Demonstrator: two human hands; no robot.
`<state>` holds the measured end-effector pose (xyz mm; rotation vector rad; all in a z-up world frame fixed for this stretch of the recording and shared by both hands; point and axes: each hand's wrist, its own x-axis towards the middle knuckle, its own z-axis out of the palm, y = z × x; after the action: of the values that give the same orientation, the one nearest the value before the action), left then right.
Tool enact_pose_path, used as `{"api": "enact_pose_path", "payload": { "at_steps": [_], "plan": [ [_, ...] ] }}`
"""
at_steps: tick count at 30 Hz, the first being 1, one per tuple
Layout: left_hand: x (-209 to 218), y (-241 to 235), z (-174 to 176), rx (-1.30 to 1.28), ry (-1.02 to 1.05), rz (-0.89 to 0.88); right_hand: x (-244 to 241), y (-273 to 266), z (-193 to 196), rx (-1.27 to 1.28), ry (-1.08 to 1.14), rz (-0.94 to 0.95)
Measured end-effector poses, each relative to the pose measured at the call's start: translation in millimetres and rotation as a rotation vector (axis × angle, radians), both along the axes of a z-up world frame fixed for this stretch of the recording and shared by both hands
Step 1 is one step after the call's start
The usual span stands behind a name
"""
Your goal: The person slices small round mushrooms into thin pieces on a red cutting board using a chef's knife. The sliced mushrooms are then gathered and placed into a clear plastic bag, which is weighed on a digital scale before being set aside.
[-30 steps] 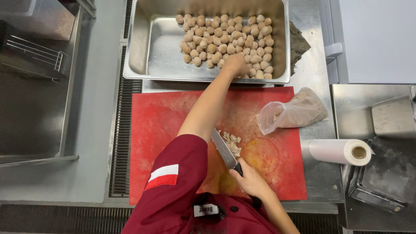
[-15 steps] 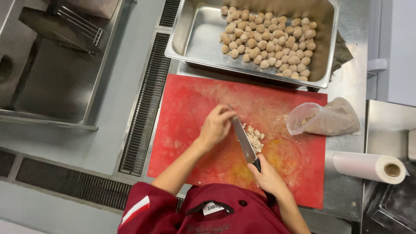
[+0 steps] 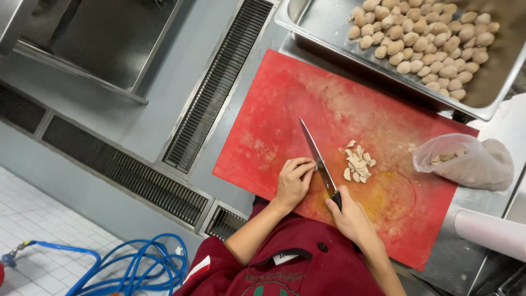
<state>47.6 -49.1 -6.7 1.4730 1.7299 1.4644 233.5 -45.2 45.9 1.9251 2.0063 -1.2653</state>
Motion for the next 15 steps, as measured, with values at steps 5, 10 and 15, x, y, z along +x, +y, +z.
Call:
{"api": "enact_pose_path", "payload": {
  "at_steps": [5, 10, 15],
  "plan": [
    [0, -2, -8, 0.015, -0.050, 0.048, -4, -5, 13, 0.025, -0.070, 0.048],
    [-1, -2, -10, -0.033, -0.039, 0.046, -7, -12, 36, 0.083, -0.048, 0.097],
    [-3, -2, -9, -0.057, -0.055, 0.023, -14, -7, 45, 0.015, -0.020, 0.108]
  ]
}}
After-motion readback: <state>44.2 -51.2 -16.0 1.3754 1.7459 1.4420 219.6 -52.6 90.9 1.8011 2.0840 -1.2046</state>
